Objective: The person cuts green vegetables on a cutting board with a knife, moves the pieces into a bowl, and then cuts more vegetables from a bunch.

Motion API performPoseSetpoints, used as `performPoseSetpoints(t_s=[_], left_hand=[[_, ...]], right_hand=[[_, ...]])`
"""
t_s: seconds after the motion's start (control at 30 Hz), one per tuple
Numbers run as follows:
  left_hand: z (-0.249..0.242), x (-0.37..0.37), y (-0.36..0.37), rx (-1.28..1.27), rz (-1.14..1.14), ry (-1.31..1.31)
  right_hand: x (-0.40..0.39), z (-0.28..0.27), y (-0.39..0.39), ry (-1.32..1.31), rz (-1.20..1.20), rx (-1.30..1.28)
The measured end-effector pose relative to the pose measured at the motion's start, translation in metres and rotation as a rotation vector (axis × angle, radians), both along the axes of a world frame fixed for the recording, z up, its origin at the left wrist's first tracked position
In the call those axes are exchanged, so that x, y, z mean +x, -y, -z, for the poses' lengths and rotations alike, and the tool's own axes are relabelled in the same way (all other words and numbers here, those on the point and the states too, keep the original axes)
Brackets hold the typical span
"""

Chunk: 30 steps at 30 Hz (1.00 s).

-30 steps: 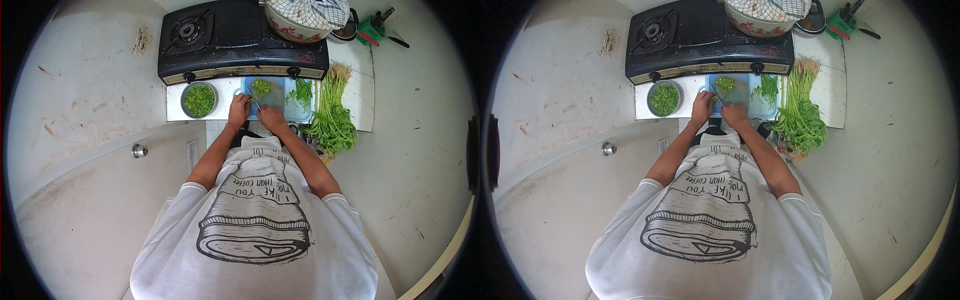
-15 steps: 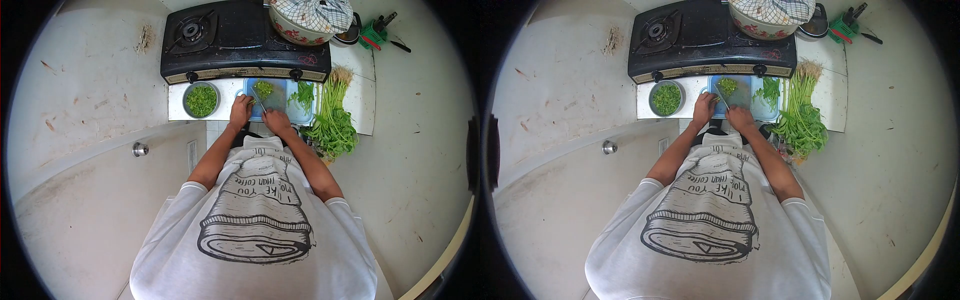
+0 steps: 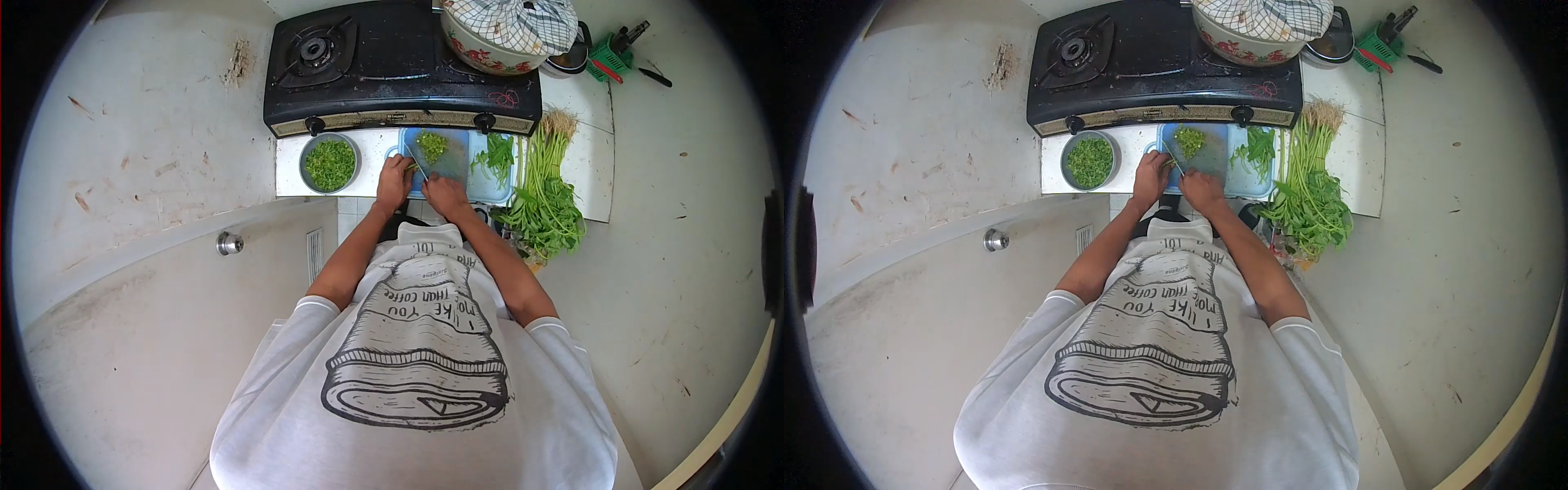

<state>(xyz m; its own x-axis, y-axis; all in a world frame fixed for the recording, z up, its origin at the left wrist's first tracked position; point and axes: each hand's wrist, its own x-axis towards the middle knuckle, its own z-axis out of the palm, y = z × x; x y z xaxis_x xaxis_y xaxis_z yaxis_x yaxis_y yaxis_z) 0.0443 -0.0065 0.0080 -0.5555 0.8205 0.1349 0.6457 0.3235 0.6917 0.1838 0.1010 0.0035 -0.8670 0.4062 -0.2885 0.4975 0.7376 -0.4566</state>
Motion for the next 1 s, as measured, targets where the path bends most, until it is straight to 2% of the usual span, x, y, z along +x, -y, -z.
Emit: performPoseSetpoints(t_s=[0.27, 0.47, 0.67, 0.87, 1.0], left_hand=[[0.003, 0.0, 0.001, -0.008, -0.009, 0.009], [0.006, 0.0, 0.0, 0.005, -0.019, -0.006], [0.006, 0.001, 0.001, 0.004, -0.026, 0.006], [0.005, 0.001, 0.001, -0.001, -0.022, -0.014], [0.008, 0.0, -0.001, 0.007, -0.016, -0.008]], right_hand=[[0.015, -0.007, 0.005, 0.08, 0.042, -0.051], [-0.003, 0.004, 0.003, 0.032, 0.008, -0.006], [0.016, 0.013, 0.007, 0.036, 0.021, 0.007], [0.011, -0.005, 0.004, -0.048, -0.06, 0.058], [0.012, -0.004, 0.003, 0.018, -0.002, 0.019]])
